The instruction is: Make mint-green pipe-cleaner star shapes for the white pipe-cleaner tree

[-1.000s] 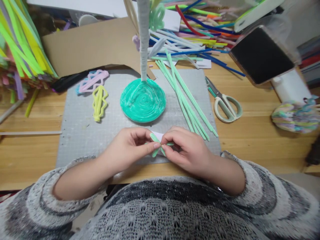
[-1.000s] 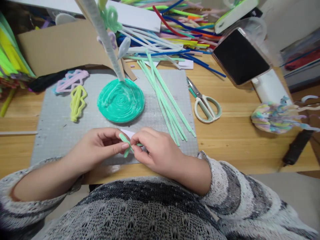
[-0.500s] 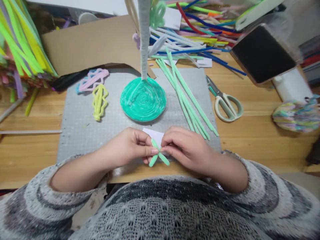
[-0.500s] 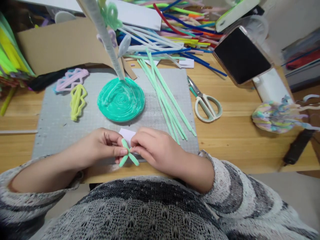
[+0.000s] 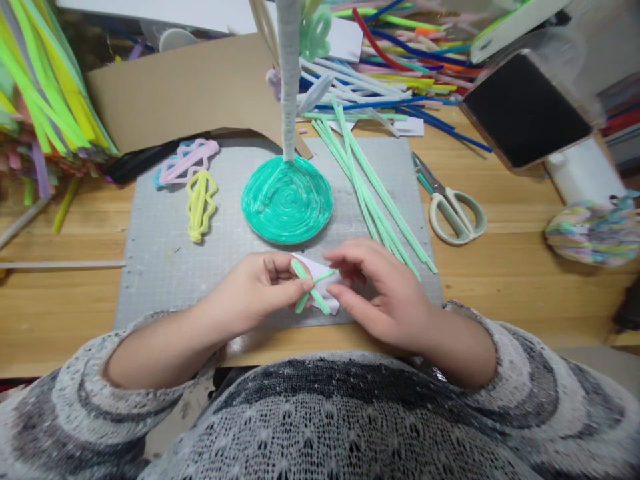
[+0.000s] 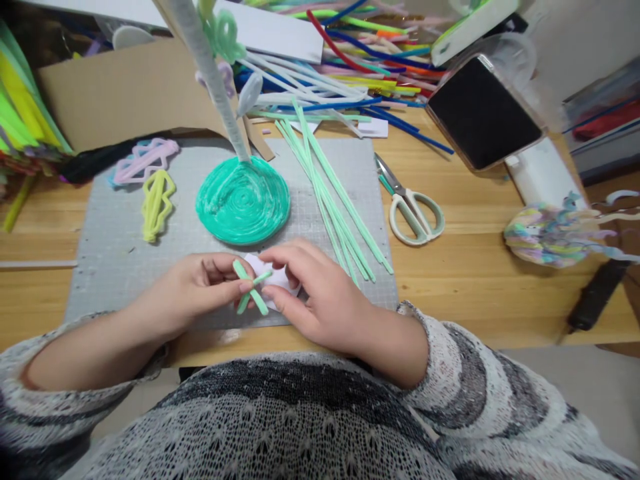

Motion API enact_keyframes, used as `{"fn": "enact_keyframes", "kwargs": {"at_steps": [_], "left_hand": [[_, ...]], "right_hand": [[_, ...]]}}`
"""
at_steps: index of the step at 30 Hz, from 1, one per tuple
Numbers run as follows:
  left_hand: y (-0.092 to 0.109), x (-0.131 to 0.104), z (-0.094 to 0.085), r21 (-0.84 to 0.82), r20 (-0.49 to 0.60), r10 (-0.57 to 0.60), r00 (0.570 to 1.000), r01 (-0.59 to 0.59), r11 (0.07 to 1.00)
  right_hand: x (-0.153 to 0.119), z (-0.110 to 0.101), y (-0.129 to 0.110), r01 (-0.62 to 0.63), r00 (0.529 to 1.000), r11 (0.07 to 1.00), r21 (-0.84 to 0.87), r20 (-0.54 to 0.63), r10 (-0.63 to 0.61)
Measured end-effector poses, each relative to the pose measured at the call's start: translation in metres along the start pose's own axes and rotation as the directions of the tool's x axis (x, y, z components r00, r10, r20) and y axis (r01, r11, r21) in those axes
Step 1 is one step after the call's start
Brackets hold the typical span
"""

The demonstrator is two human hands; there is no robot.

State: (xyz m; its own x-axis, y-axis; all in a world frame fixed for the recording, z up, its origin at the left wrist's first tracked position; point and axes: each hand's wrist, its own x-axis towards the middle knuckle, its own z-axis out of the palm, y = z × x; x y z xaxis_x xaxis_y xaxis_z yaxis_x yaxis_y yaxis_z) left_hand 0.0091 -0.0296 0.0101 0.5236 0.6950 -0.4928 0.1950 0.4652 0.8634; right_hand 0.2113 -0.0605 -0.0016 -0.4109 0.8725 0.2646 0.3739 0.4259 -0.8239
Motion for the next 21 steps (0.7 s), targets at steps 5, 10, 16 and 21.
{"fn": "enact_keyframes", "kwargs": {"at_steps": [5,10,16,21], "left_hand": [[-0.001,0.0,0.003,-0.035,-0.135,0.065,0.989,-0.07,0.997],[-0.008,-0.002,0.011,-0.093,-0.167,0.065,0.984,-0.081,0.992],[-0.01,-0.004,0.016,-0.153,-0.181,0.055,0.982,-0.083,0.985],[-0.011,-0.004,0.018,-0.28,-0.152,0.017,0.988,-0.06,0.958]], "right_hand": [[-0.003,0.009,-0.002,-0.029,0.997,0.998,0.047,-0.066,0.032],[-0.005,0.018,-0.002,0.039,0.999,0.999,-0.015,-0.032,-0.039],[-0.005,0.011,-0.001,0.15,0.986,0.988,-0.041,-0.062,-0.153],[-0.001,0.007,0.002,0.181,0.976,0.979,-0.097,-0.108,-0.191]]}}
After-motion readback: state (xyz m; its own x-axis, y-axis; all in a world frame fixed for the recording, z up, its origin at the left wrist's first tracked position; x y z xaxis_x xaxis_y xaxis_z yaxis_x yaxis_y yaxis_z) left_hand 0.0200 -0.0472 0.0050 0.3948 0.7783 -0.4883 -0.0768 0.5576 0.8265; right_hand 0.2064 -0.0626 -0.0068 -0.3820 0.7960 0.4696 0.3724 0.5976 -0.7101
